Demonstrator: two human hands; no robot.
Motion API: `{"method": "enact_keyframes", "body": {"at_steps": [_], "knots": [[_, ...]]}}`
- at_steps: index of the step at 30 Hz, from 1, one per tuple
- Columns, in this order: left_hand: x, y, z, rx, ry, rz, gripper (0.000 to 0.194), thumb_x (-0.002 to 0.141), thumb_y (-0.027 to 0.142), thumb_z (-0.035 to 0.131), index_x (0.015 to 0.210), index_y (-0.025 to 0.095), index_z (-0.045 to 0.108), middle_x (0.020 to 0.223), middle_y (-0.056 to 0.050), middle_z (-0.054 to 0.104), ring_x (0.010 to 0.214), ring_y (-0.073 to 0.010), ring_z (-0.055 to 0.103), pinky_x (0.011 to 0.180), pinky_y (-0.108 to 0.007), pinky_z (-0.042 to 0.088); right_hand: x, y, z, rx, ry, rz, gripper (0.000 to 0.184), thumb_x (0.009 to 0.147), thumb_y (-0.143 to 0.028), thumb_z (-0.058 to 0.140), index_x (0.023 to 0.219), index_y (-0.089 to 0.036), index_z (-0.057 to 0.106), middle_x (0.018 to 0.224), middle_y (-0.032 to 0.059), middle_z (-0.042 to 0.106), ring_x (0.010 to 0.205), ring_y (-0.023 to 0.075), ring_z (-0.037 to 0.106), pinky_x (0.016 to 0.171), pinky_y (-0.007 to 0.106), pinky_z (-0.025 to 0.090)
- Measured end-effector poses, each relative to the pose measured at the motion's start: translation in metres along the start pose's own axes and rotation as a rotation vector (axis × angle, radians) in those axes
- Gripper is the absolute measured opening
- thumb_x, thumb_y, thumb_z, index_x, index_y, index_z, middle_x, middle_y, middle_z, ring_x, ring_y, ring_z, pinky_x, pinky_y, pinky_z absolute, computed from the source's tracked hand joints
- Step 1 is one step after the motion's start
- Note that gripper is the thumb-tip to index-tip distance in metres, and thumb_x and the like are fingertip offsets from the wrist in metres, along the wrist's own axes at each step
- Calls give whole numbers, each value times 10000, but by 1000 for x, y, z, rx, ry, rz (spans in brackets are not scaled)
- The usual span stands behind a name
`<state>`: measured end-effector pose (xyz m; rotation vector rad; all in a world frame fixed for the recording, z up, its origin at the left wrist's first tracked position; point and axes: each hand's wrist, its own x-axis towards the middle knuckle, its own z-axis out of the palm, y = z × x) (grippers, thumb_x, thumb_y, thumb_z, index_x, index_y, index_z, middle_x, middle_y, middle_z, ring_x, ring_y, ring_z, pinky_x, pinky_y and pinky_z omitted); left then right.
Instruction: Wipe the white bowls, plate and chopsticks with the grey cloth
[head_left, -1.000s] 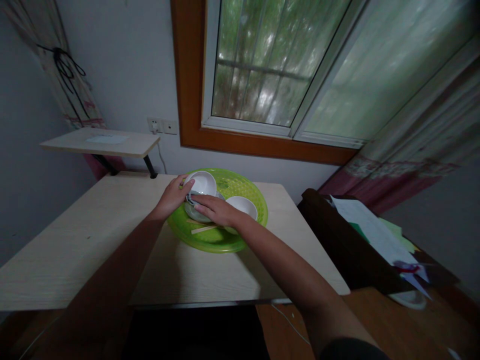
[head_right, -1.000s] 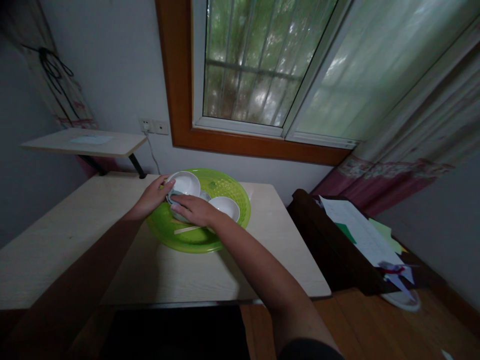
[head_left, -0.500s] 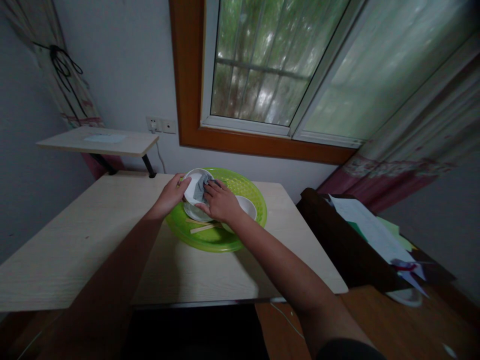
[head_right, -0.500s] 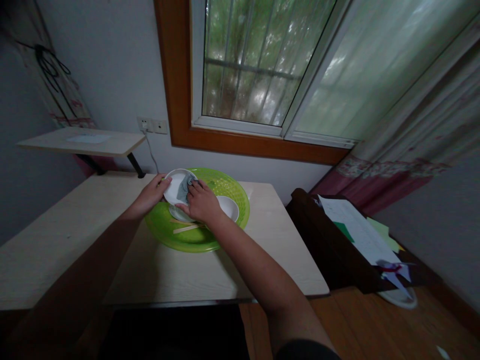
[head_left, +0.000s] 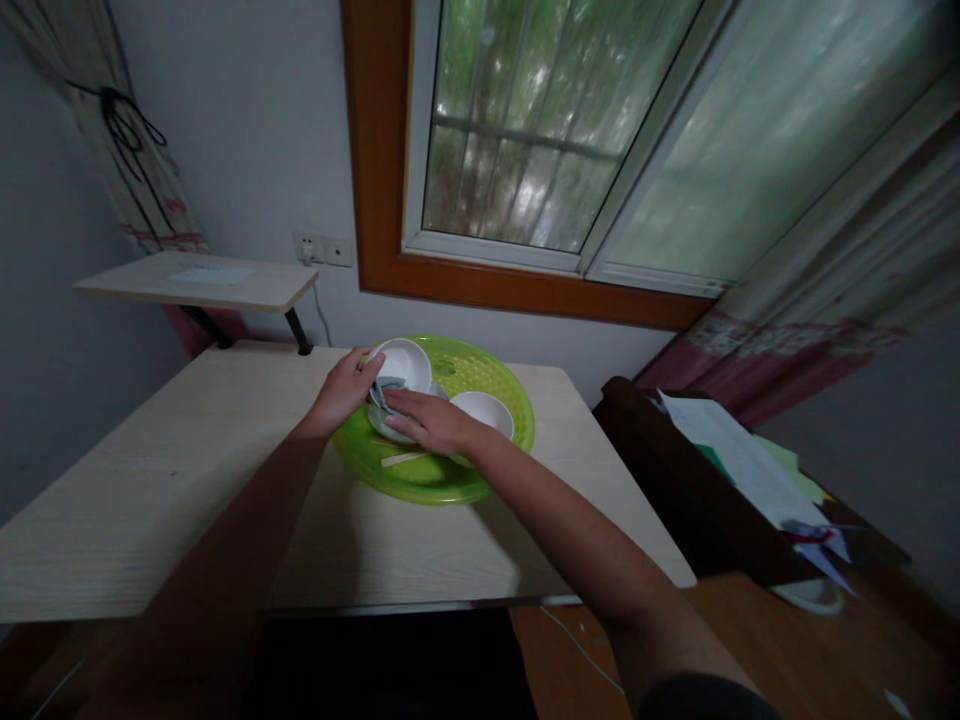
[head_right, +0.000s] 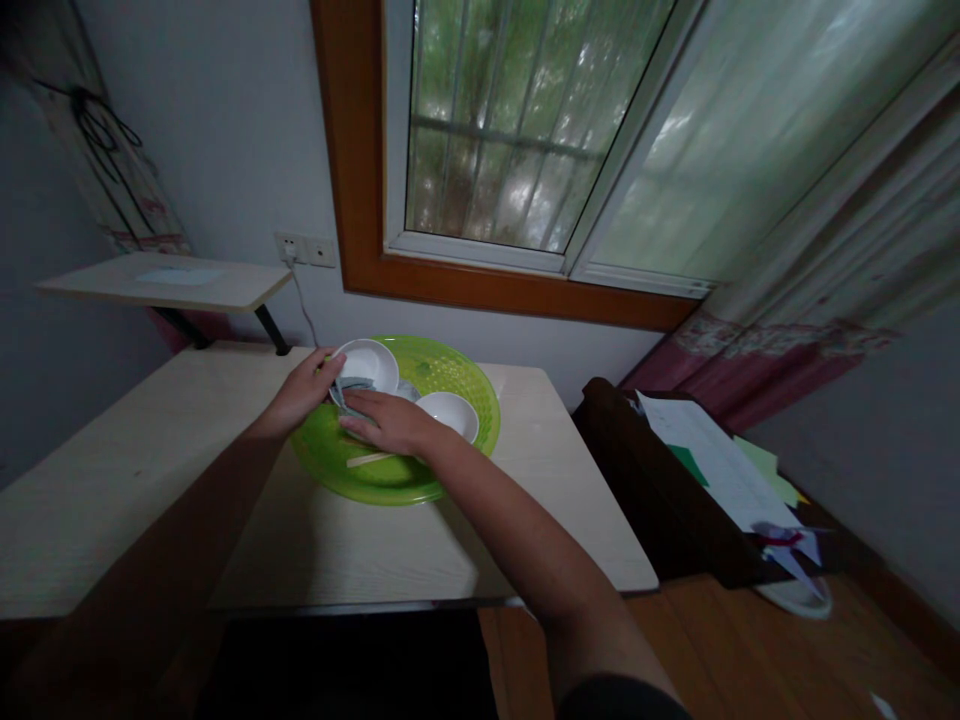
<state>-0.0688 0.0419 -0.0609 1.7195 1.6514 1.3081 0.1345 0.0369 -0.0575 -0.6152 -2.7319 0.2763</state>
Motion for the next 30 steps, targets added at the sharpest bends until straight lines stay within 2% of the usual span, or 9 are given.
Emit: {"method": "enact_keyframes", "body": {"at_steps": [5,8,11,14,17,21,24,27,30], "knots": [[1,-5,0,1,2,28,528,916,570,469,1218,172,639,1227,-111,682,1086,-247,624,992,-375,467,3,11,2,-207,12,65,550,1065,-473,295,1235,-146,703,1350,122,652,1255,243,601,1100,391,432],[1,-7,1,-15,-25,26,529,912,578,473,1226,187,644,1205,-98,695,1046,-239,639,945,-354,491,3,17,5,-363,85,92,519,1036,-485,407,1179,-104,730,1333,162,654,1356,281,508,1172,432,347],[1,-6,1,-22,-49,16,525,907,580,479,1216,194,655,1177,-85,704,1014,-234,647,907,-339,504,1,19,8,-446,166,127,548,1013,-511,454,1220,-67,700,1406,186,595,1433,301,409,1218,461,262],[0,-4,0,-20,-44,9,514,907,577,479,1200,199,666,1156,-75,709,1007,-231,648,893,-330,506,1,16,7,-472,193,128,581,1009,-535,446,1230,-57,691,1417,202,580,1435,306,396,1225,476,224],[-1,-2,-1,-14,-22,-5,518,906,581,475,1194,199,673,1140,-73,714,995,-230,646,860,-315,514,3,9,1,-465,154,119,572,1008,-554,431,1111,-89,748,1233,196,693,1301,300,522,1195,473,255],[-2,-1,-1,-28,-7,-27,524,912,581,461,1183,186,674,1119,-79,717,926,-220,648,758,-291,522,5,1,-7,-422,34,95,613,1027,-562,357,979,-109,767,958,165,748,1002,263,649,1038,431,397],[-1,-2,-1,-24,-24,-28,527,911,581,462,1184,181,669,1125,-84,714,909,-220,652,747,-297,525,4,-2,-10,-309,-33,57,576,1038,-547,338,1059,-131,736,1010,142,743,956,239,665,915,368,449],[1,-3,0,6,-14,-1,503,910,570,469,1166,190,675,1157,-84,710,1002,-238,647,870,-331,516,1,-3,-11,-134,-31,27,491,1057,-489,335,1211,-167,673,1150,107,726,1035,211,663,913,316,450],[2,-4,1,28,-5,8,486,912,557,471,1162,195,677,1174,-87,711,1050,-248,642,947,-358,493,1,-3,-10,-24,-11,37,499,1080,-442,263,1221,-185,667,1191,84,724,1067,187,662,925,292,449]]}}
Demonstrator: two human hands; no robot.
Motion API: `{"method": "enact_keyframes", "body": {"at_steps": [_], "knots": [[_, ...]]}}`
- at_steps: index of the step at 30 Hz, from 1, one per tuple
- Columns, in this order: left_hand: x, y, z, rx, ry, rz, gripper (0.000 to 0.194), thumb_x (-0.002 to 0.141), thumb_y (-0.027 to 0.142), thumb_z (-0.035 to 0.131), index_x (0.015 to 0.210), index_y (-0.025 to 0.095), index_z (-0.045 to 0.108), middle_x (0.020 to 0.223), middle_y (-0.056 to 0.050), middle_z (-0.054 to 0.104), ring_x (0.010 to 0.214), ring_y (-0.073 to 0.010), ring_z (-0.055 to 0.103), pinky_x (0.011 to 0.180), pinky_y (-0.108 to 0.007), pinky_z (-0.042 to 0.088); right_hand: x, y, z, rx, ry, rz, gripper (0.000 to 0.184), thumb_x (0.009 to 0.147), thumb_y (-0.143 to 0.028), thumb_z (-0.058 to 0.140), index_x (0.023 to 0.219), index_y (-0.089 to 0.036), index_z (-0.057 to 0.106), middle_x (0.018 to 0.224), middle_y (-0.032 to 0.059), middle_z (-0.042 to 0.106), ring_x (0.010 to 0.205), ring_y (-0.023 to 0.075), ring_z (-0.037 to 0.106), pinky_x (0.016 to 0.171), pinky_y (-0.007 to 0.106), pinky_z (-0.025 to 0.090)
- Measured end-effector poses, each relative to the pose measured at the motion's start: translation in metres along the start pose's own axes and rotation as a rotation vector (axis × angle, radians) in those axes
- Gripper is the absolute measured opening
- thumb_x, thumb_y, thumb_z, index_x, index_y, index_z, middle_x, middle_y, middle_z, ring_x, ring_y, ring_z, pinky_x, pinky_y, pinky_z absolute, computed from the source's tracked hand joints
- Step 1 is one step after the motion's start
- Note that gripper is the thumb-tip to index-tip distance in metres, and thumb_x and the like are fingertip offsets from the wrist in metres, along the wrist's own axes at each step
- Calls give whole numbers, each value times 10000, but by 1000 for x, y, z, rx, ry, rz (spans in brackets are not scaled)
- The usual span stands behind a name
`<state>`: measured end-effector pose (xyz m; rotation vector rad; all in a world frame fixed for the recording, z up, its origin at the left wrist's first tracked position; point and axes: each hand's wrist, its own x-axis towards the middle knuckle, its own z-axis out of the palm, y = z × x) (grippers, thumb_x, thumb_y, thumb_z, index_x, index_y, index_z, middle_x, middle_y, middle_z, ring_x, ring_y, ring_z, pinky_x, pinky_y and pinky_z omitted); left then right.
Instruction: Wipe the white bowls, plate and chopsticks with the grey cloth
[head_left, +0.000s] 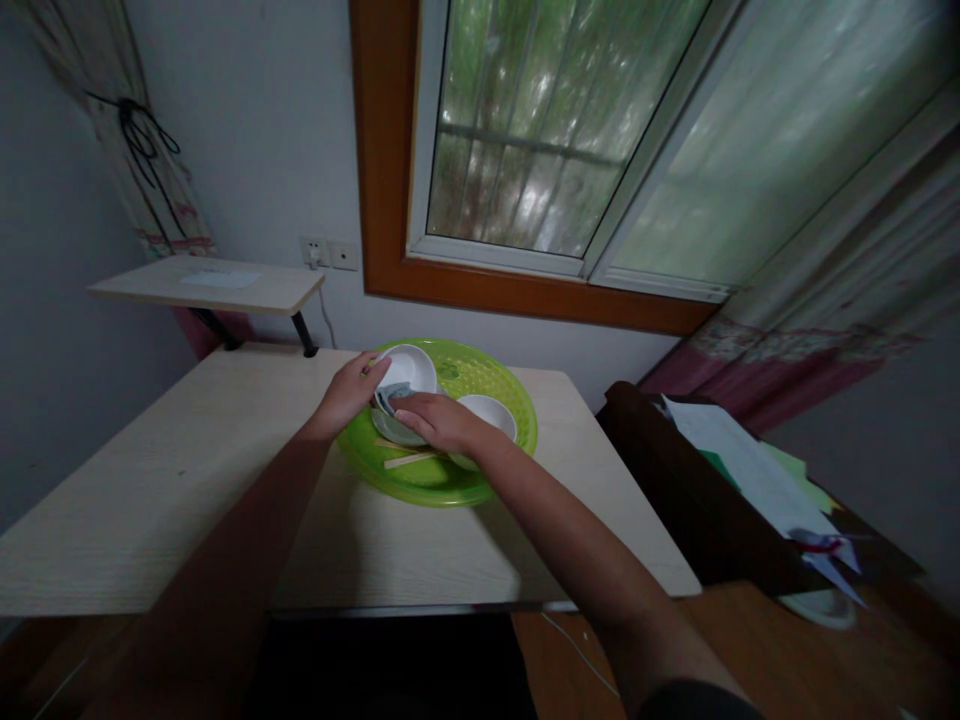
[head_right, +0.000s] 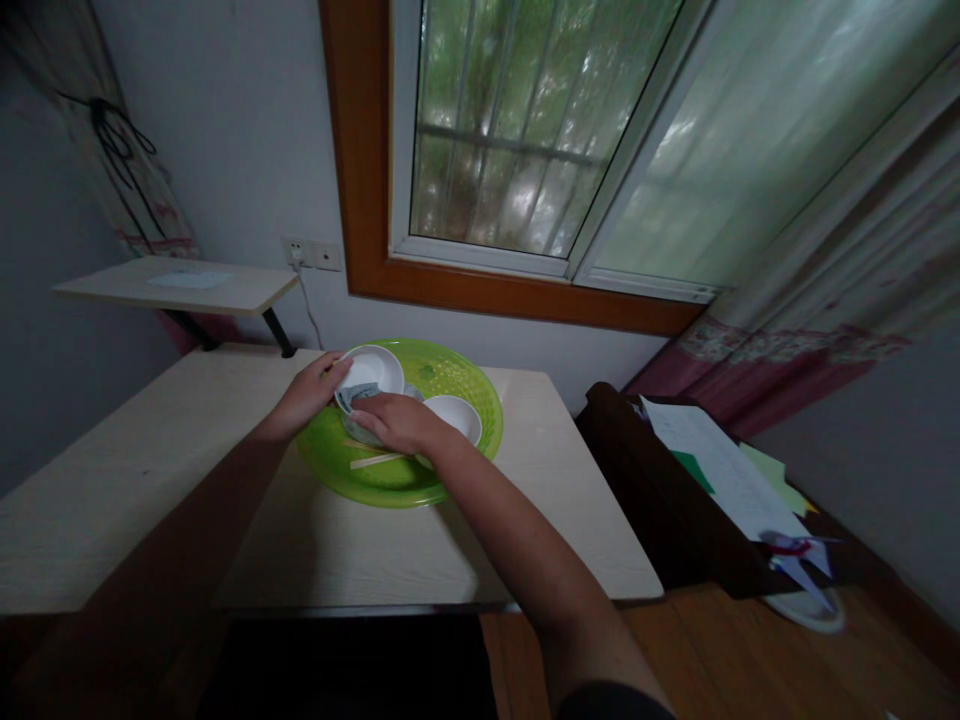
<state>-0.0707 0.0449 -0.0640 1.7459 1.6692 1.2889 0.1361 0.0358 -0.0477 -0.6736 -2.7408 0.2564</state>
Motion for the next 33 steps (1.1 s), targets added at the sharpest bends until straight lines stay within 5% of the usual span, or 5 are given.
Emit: {"method": "enact_keyframes", "body": {"at_steps": [6,9,15,24,33], "knots": [[-1,1,0,-10,-4,-16,514,905,562,484,1197,185,676,1140,-94,717,984,-243,650,856,-342,524,8,5,5,-210,-4,195,632,1060,-515,261,948,-145,760,979,131,766,920,212,700,854,306,471],[-1,2,0,-17,-30,-24,513,896,557,496,1189,181,686,1082,-87,730,923,-233,650,806,-329,528,10,10,7,-343,33,202,622,1049,-515,316,926,-118,778,953,150,766,963,245,690,960,358,456],[-2,2,1,-49,-62,-10,526,897,563,483,1190,179,690,1025,-80,741,878,-223,655,788,-320,524,4,16,11,-464,193,93,536,1034,-482,408,1184,-69,715,1288,170,676,1297,284,530,1210,439,235],[-1,2,2,31,-50,14,506,896,544,493,1189,181,689,1160,-90,722,1006,-247,660,926,-355,499,5,5,12,-435,5,134,628,1033,-556,345,966,-104,776,954,156,759,965,250,665,919,373,465],[1,-3,5,59,-54,34,520,906,543,486,1220,173,674,1241,-97,694,1083,-246,638,1004,-357,463,-1,-5,5,-240,-59,-70,565,1035,-541,360,1242,-98,643,1190,172,701,1043,249,671,919,369,492]]}}
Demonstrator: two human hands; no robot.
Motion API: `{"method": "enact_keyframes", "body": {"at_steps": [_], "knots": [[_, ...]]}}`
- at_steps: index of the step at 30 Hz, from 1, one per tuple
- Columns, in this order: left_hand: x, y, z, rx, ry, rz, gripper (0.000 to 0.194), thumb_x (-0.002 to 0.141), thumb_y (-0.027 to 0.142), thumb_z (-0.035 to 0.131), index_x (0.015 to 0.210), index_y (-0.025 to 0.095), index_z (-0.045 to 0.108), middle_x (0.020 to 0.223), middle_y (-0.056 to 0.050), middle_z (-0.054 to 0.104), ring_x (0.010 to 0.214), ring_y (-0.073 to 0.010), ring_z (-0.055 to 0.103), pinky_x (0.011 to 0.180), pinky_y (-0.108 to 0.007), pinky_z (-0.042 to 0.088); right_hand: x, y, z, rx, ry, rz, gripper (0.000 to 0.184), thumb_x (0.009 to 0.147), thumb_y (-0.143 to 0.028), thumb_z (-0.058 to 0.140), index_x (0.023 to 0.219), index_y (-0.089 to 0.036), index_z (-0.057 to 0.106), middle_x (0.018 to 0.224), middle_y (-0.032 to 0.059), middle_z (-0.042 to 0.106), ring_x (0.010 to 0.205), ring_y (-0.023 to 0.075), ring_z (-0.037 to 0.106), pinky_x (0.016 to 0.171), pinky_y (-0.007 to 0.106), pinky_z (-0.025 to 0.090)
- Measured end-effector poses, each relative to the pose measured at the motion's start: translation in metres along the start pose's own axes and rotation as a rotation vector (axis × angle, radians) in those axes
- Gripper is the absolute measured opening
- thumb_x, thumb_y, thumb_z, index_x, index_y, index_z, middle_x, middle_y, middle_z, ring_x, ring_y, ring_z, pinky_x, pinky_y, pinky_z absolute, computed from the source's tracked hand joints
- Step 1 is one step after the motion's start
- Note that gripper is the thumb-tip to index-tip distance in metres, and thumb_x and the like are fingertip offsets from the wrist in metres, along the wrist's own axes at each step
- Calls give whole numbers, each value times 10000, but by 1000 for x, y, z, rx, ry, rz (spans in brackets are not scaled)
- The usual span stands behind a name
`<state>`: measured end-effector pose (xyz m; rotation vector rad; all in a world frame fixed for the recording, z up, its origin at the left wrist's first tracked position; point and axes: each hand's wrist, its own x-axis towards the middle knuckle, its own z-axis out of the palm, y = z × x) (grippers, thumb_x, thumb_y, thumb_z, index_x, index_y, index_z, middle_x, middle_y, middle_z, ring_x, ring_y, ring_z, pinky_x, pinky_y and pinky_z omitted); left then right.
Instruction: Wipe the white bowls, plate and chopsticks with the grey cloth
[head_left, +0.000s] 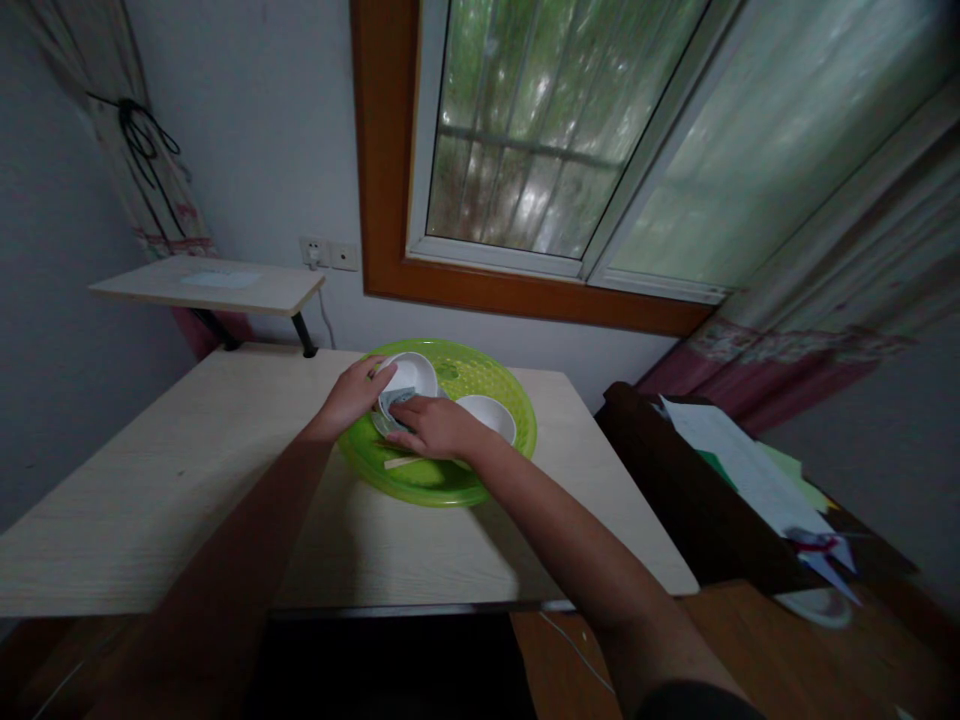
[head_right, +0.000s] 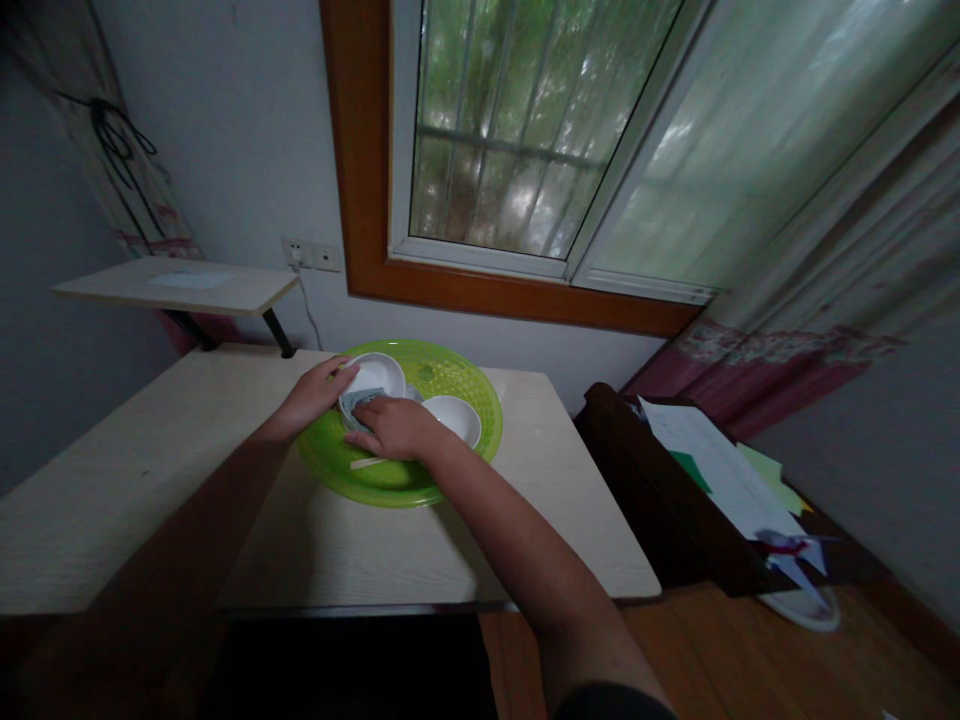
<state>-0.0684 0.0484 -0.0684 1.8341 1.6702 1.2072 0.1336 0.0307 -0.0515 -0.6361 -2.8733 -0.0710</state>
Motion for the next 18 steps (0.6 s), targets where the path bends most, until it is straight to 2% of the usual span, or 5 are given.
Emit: {"method": "enact_keyframes", "body": {"at_steps": [4,8,13,16,18], "knots": [[0,-1,0,-14,4,27,512,918,548,462,1203,181,678,1210,-85,703,1082,-245,635,993,-356,464,-2,1,2,73,20,-7,591,1024,-545,397,1407,-113,525,1392,167,605,1200,263,624,1013,377,470],[1,-1,-1,-4,3,64,506,916,524,475,1203,161,679,1207,-100,698,1082,-250,630,1009,-370,452,-2,2,3,77,6,4,623,1018,-567,395,1423,-111,520,1464,162,548,1243,275,603,1024,372,466],[0,1,-2,-26,22,28,517,913,529,482,1205,151,680,1219,-113,694,1091,-252,629,1008,-373,455,3,2,-1,15,-26,102,569,1051,-528,313,1146,-137,715,1170,131,728,1030,230,688,907,334,487],[-1,2,-2,-48,15,-8,541,906,544,494,1231,149,669,1206,-115,700,1049,-246,642,953,-360,485,5,4,0,-67,-25,222,584,1043,-524,347,979,-111,757,991,147,754,934,232,692,876,337,486],[-1,2,-2,-59,1,-20,547,903,549,499,1245,155,665,1182,-112,708,1008,-239,650,897,-344,503,6,7,3,-112,-5,264,543,1036,-495,397,977,-95,761,984,161,748,955,245,679,908,352,480]]}}
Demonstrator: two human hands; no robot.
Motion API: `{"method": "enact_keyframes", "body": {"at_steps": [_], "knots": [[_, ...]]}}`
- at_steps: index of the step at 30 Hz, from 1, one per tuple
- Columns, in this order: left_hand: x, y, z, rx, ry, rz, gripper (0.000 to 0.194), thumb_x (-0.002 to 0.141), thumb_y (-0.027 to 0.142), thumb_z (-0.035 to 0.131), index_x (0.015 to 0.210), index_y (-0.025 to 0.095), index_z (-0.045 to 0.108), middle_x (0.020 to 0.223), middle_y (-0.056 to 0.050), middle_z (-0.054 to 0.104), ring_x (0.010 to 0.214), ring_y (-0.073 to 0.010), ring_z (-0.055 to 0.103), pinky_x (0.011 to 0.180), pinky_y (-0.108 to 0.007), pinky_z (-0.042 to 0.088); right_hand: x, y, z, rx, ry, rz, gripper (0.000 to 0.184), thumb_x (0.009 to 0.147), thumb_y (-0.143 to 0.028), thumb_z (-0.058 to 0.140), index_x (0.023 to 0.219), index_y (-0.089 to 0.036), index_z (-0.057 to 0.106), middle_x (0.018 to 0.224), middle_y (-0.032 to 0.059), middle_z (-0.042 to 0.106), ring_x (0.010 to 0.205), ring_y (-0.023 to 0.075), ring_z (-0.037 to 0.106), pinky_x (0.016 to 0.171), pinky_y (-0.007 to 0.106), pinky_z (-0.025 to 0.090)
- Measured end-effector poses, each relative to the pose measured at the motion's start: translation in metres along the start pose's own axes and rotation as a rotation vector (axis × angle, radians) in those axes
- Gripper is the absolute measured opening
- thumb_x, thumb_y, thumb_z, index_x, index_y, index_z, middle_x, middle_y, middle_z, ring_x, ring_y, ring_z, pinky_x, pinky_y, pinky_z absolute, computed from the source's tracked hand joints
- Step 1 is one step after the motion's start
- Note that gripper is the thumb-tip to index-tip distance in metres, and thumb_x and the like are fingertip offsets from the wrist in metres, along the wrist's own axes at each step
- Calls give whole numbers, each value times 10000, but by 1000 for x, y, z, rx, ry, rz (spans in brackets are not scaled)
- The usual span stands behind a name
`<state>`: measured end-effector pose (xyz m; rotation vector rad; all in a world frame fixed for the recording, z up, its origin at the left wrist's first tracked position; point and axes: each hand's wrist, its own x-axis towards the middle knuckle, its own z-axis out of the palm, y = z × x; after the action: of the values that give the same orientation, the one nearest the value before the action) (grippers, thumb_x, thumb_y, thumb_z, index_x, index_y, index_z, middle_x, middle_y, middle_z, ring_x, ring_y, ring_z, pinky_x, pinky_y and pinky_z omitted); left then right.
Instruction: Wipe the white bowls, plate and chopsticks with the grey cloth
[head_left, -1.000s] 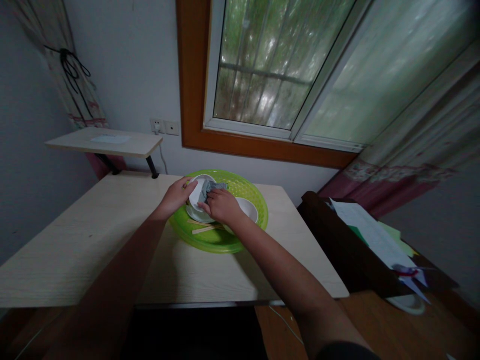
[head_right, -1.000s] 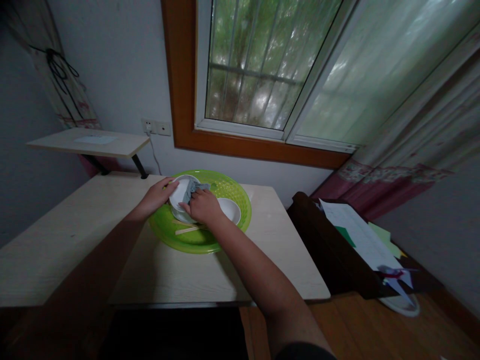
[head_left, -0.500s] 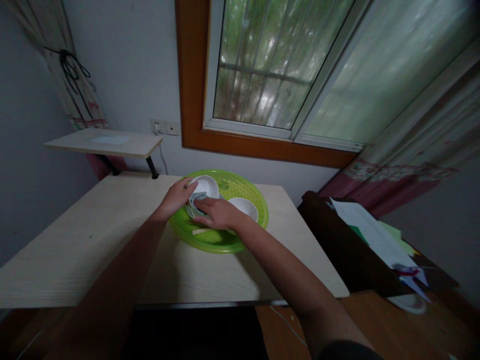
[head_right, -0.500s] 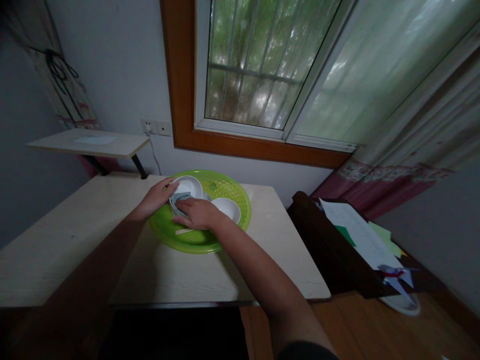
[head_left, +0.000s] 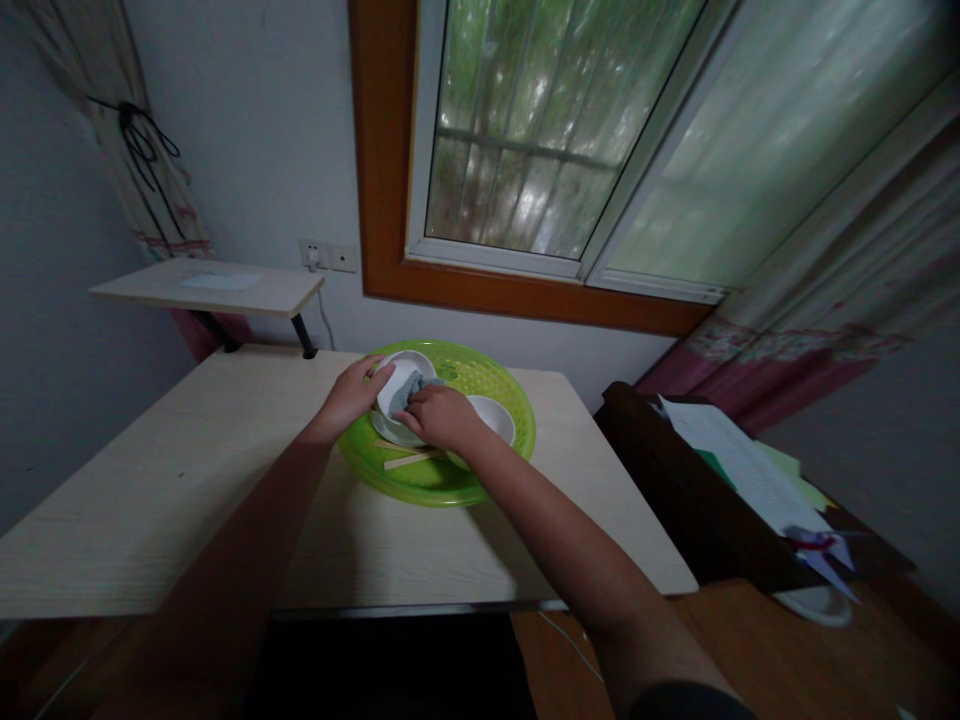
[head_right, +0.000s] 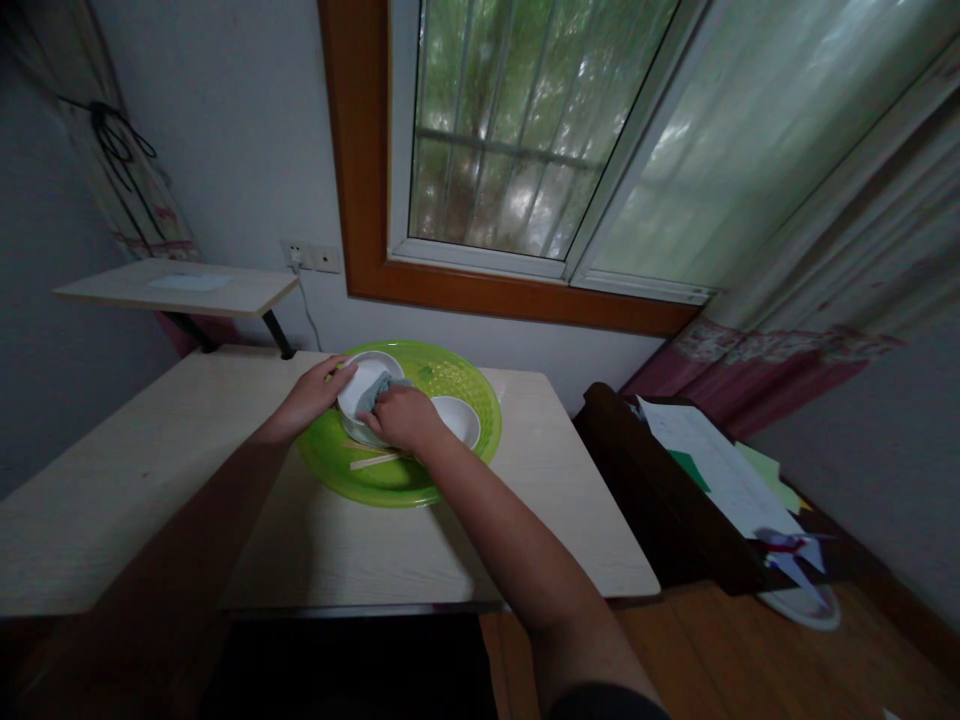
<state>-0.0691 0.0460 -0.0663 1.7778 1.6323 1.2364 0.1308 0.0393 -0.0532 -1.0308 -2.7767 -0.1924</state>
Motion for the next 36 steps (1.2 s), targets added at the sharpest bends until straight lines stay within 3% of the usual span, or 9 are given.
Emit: {"method": "enact_keyframes", "body": {"at_steps": [7,15,21,26,31,36], "knots": [[0,-2,1,-37,-26,-16,558,892,546,520,1268,158,658,1127,-112,722,918,-223,656,795,-316,517,-2,6,9,-82,174,-1,468,990,-421,532,1230,-47,678,1317,201,626,1261,292,537,1119,402,378],[-1,0,1,-20,-11,26,533,892,541,514,1231,166,682,1194,-106,712,1034,-241,656,919,-344,504,-1,-1,4,-18,22,-29,530,1048,-465,371,1031,-99,754,1031,156,732,1005,251,649,892,350,479],[1,0,0,24,-16,28,548,889,557,513,1246,177,680,1232,-101,703,1093,-250,647,1016,-364,466,-1,1,-2,238,-34,-184,506,1060,-462,351,1073,-123,725,1068,129,738,980,198,675,923,310,467],[0,-1,-1,-23,-40,55,539,891,564,512,1236,189,686,1244,-98,701,1117,-256,648,1032,-371,462,0,2,1,410,36,-294,458,1065,-434,338,1324,-158,596,1349,115,642,1230,194,600,1073,337,427],[-2,3,-2,-68,-74,48,545,889,563,526,1239,174,681,1284,-105,688,1196,-262,618,1093,-378,420,3,2,11,264,98,-215,590,1052,-497,323,1467,-103,464,1536,173,462,1431,240,429,1177,410,346],[-1,2,-2,-127,-105,68,557,909,563,494,1263,170,670,1304,-92,680,1205,-246,613,1096,-362,419,4,5,14,51,209,-84,628,1046,-496,346,1483,-57,450,1515,178,487,1417,280,436,1211,423,280]]}}
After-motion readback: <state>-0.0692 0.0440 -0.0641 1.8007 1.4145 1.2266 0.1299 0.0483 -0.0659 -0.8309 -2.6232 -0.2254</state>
